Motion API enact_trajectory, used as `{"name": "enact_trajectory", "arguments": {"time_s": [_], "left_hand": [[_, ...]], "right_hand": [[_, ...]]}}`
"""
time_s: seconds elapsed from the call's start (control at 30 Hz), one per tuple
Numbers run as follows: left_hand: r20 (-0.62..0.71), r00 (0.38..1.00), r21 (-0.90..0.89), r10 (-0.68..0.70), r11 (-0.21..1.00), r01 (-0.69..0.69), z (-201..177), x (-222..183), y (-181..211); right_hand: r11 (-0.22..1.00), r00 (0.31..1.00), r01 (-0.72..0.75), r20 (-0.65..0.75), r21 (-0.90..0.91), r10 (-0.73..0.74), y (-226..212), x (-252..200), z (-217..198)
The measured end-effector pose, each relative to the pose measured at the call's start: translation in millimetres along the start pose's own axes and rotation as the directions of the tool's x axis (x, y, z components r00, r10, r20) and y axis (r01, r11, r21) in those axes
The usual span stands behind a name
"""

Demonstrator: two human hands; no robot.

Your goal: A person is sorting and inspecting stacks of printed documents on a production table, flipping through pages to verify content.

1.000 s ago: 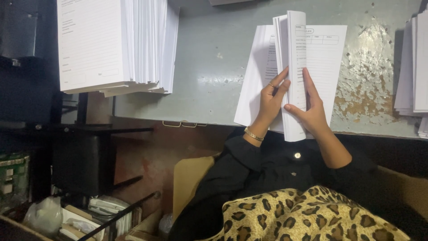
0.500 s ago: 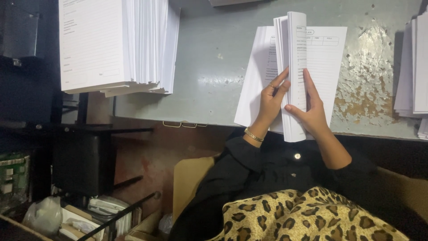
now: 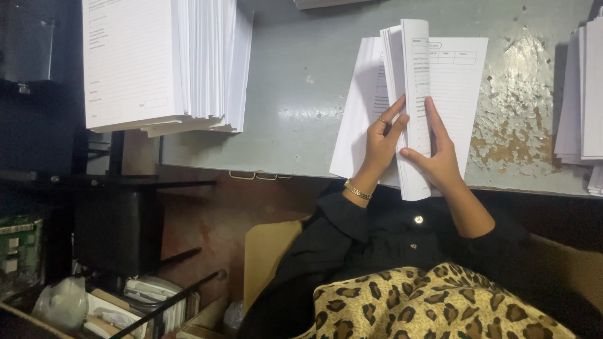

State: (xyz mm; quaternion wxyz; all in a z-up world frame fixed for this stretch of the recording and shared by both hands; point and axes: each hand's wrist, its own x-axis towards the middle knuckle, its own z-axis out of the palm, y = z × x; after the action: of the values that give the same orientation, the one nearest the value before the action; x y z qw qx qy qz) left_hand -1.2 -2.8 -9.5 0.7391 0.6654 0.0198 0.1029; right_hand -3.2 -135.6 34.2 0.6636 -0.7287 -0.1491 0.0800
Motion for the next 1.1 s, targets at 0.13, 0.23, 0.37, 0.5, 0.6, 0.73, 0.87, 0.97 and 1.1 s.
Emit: {"name": "enact_trajectory", "arguments": {"time_s": [0.13, 0.23, 0.37, 0.5, 0.6, 0.73, 0.87, 0.97, 1.1], "left_hand": [[-0.004, 1.000, 0.000, -0.009, 1.000, 0.009, 0, 0, 3], [-0.011, 1.000, -0.002, -0.001, 1.000, 0.001, 0, 0, 4], [-0.005, 1.000, -0.010, -0.004, 1.000, 0.004, -1, 0, 9], [0.005, 1.000, 0.007, 0.021, 1.000, -0.021, 2, 0, 26], [0.002, 1.000, 0.000, 0.031, 1.000, -0.031, 1, 3, 33], [-0.003, 1.000, -0.028, 0.009, 1.000, -0.010, 7, -1, 41], [0.087, 0.992, -0.172, -0.095, 0.979, 0.109, 0, 5, 14], [0.108, 0.990, -0.239, -0.095, 0.964, 0.119, 3, 7, 7], [0.086, 0.982, -0.156, -0.170, 0.971, 0.182, 4, 4, 55]], "right_hand": [[1.000, 1.000, -0.005, 0.001, 0.005, 0.005, 3, 0, -1], [1.000, 1.000, -0.001, 0.000, 0.005, 0.001, 3, 0, -1], [1.000, 1.000, -0.010, 0.006, -0.020, 0.010, 2, 0, -2], [1.000, 1.000, -0.010, 0.002, -0.011, 0.010, 1, 0, -1], [1.000, 1.000, -0.018, 0.001, -0.007, 0.018, 2, 0, -2], [1.000, 1.000, 0.003, 0.002, 0.022, -0.003, 7, 1, -2], [0.994, 1.000, 0.021, 0.010, 0.104, -0.022, 8, 1, -3], [0.990, 1.000, -0.005, 0.024, 0.143, 0.001, 18, 2, -17], [0.880, 0.961, -0.276, 0.125, 0.386, 0.246, -6, -3, -54]]}}
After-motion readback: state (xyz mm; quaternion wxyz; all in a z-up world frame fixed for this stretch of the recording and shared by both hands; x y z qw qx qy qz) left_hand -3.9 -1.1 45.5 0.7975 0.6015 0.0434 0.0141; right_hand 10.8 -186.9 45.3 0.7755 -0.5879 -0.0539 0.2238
